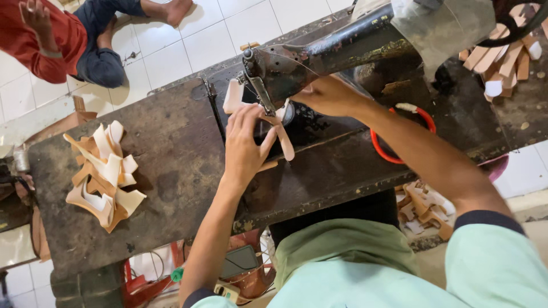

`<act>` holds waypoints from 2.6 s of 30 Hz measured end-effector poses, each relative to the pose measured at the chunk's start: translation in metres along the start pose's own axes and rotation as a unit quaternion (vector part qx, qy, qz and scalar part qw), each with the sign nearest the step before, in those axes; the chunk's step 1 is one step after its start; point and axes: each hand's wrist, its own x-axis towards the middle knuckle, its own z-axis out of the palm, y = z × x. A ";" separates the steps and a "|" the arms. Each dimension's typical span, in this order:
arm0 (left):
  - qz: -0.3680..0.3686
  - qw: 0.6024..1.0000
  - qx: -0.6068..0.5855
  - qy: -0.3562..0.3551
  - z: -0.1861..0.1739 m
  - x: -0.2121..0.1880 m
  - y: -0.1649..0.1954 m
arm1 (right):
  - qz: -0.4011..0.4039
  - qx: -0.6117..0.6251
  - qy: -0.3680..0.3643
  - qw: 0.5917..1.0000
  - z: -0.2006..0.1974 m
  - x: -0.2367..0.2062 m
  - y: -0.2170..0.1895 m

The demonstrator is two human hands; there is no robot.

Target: The person uses a manual sewing machine to stitch beige shoe parts, feeding each piece under the needle and guiding it through the machine. They trim excess thread with scissors and place finished pieces on the table, repeating the process with multiple parts.

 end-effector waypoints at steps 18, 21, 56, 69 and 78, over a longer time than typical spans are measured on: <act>-0.008 0.995 -0.012 -0.101 -0.004 0.002 -0.017 | -0.382 -0.198 0.151 0.890 0.017 -0.041 -0.019; -0.015 0.994 -0.019 -0.108 -0.005 0.002 -0.016 | -0.377 -0.205 0.150 0.891 0.017 -0.042 -0.020; -0.032 0.995 -0.040 -0.083 0.011 0.014 -0.027 | -0.157 0.085 0.119 0.977 0.005 0.010 0.004; -0.002 0.997 0.063 -0.042 0.012 0.012 -0.026 | -0.100 0.238 0.064 0.964 0.017 0.012 0.026; -0.017 0.993 0.118 -0.007 0.008 0.003 -0.008 | -0.076 0.190 0.063 0.977 0.012 0.005 0.016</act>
